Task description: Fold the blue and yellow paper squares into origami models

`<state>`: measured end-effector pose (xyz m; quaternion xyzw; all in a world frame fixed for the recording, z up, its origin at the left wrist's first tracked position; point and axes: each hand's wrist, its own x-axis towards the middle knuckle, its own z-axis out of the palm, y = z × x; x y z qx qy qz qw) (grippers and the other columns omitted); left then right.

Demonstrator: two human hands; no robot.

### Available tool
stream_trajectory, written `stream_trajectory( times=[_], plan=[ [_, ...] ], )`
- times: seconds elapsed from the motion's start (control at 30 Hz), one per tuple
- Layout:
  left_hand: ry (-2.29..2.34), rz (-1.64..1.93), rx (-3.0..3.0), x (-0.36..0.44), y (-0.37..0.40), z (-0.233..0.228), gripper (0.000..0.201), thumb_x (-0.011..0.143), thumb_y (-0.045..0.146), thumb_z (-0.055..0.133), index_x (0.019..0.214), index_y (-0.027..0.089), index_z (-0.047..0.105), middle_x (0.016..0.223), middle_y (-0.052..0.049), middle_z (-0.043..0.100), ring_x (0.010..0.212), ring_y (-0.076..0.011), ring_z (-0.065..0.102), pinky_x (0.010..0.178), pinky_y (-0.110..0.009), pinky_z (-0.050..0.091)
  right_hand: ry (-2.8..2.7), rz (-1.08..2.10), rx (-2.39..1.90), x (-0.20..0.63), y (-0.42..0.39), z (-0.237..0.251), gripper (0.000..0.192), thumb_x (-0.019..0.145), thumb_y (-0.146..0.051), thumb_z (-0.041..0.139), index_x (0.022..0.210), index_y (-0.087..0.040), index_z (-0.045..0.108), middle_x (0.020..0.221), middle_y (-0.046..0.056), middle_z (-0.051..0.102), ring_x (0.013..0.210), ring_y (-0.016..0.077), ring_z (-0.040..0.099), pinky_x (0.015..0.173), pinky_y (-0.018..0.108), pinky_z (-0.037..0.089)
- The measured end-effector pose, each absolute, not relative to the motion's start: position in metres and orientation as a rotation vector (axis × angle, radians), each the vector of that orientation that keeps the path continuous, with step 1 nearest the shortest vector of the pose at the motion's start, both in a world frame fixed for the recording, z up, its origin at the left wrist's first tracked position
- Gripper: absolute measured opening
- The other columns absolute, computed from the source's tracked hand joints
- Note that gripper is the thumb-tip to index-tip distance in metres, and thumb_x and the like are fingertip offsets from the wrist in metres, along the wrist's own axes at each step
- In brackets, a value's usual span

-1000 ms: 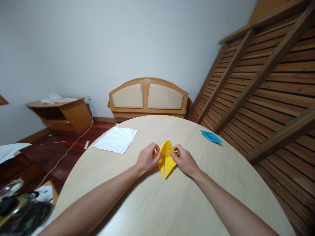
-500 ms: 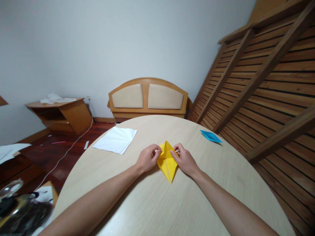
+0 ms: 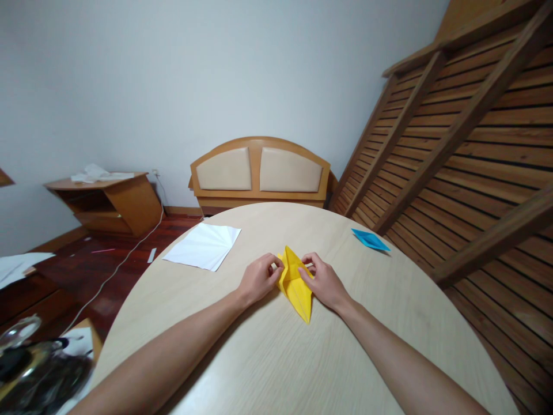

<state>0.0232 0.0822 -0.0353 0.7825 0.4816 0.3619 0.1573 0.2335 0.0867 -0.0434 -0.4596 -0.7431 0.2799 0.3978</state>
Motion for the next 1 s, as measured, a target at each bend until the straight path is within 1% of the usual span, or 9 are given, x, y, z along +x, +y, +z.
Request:
stream_trajectory(
  times=[0.07, 0.17, 0.3, 0.4, 0.57, 0.7, 0.8, 0.93, 1.0],
  plan=[
    [1.424, 1.031, 2.222, 0.023, 0.083, -0.036, 0.010, 0.085, 0.016, 0.054, 0.087, 0.019, 0.064, 0.081, 0.000, 0.067, 0.067, -0.0130, 0.058, 0.065, -0.024, 0.044, -1.896, 0.698, -1.166, 0.234, 0.087, -0.045, 0.015, 0.089, -0.028, 0.055, 0.103, -0.023, 0.052, 0.103, 0.005, 0.068, 0.080, 0.0175, 0.070, 0.070, 0.029, 0.054],
    [1.441, 1.027, 2.209, 0.023, 0.083, -0.037, 0.010, 0.086, 0.018, 0.054, 0.088, 0.019, 0.064, 0.080, 0.000, 0.067, 0.066, -0.0133, 0.059, 0.064, -0.024, 0.044, -1.922, 0.659, -1.162, 0.234, 0.089, -0.046, 0.019, 0.085, -0.024, 0.057, 0.104, -0.022, 0.054, 0.104, 0.004, 0.068, 0.082, 0.0174, 0.069, 0.074, 0.030, 0.054],
    [1.417, 1.034, 2.225, 0.022, 0.082, -0.036, 0.010, 0.085, 0.016, 0.053, 0.088, 0.019, 0.062, 0.081, 0.000, 0.067, 0.066, -0.0130, 0.059, 0.063, -0.024, 0.044, -1.949, 0.613, -1.158, 0.234, 0.091, -0.046, 0.018, 0.084, -0.019, 0.056, 0.101, -0.021, 0.057, 0.100, 0.004, 0.069, 0.082, 0.0174, 0.067, 0.077, 0.031, 0.052],
    [1.339, 1.034, 2.269, 0.023, 0.080, -0.034, 0.009, 0.086, 0.018, 0.052, 0.089, 0.019, 0.060, 0.083, 0.000, 0.066, 0.067, -0.0127, 0.059, 0.063, -0.024, 0.045, -1.969, 0.510, -1.184, 0.235, 0.092, -0.045, 0.015, 0.082, -0.018, 0.057, 0.096, -0.021, 0.059, 0.093, 0.003, 0.069, 0.079, 0.0182, 0.063, 0.075, 0.031, 0.050],
    [1.339, 0.990, 2.340, 0.023, 0.077, -0.033, 0.007, 0.089, 0.021, 0.051, 0.093, 0.020, 0.057, 0.084, 0.000, 0.066, 0.065, -0.0124, 0.059, 0.063, -0.024, 0.045, -1.972, 0.484, -1.156, 0.233, 0.088, -0.042, 0.007, 0.087, -0.026, 0.056, 0.092, -0.022, 0.060, 0.083, 0.001, 0.066, 0.076, 0.0179, 0.060, 0.071, 0.030, 0.048],
    [1.473, 0.919, 2.327, 0.023, 0.078, -0.034, 0.010, 0.089, 0.022, 0.052, 0.098, 0.022, 0.055, 0.083, 0.000, 0.066, 0.068, -0.0145, 0.061, 0.064, -0.025, 0.044, -2.017, 0.588, -1.095, 0.229, 0.081, -0.036, 0.013, 0.091, -0.034, 0.055, 0.095, -0.022, 0.060, 0.084, 0.002, 0.066, 0.077, 0.0180, 0.061, 0.073, 0.031, 0.049],
    [1.563, 0.869, 2.322, 0.022, 0.079, -0.036, 0.008, 0.090, 0.024, 0.053, 0.098, 0.022, 0.054, 0.082, 0.000, 0.066, 0.070, -0.0162, 0.062, 0.063, -0.026, 0.042, -2.115, 0.598, -1.039, 0.228, 0.077, -0.032, 0.015, 0.087, -0.033, 0.062, 0.097, -0.022, 0.061, 0.088, 0.003, 0.067, 0.080, 0.0186, 0.061, 0.077, 0.033, 0.049],
    [1.649, 0.762, 2.351, 0.021, 0.081, -0.038, 0.012, 0.090, 0.026, 0.054, 0.101, 0.022, 0.054, 0.080, -0.002, 0.066, 0.074, -0.0202, 0.063, 0.064, -0.028, 0.042, -2.281, 0.498, -0.955, 0.228, 0.075, -0.030, 0.033, 0.074, -0.040, 0.078, 0.097, -0.022, 0.062, 0.092, 0.003, 0.067, 0.085, 0.0215, 0.062, 0.082, 0.036, 0.046],
    [1.681, 0.730, 2.384, 0.021, 0.082, -0.038, 0.014, 0.089, 0.026, 0.056, 0.102, 0.021, 0.055, 0.082, -0.004, 0.065, 0.079, -0.0225, 0.063, 0.068, -0.031, 0.045, -2.349, 0.443, -0.920, 0.228, 0.075, -0.031, 0.039, 0.068, -0.041, 0.083, 0.096, -0.022, 0.063, 0.094, 0.004, 0.067, 0.090, 0.0234, 0.061, 0.084, 0.038, 0.046]
  ],
)
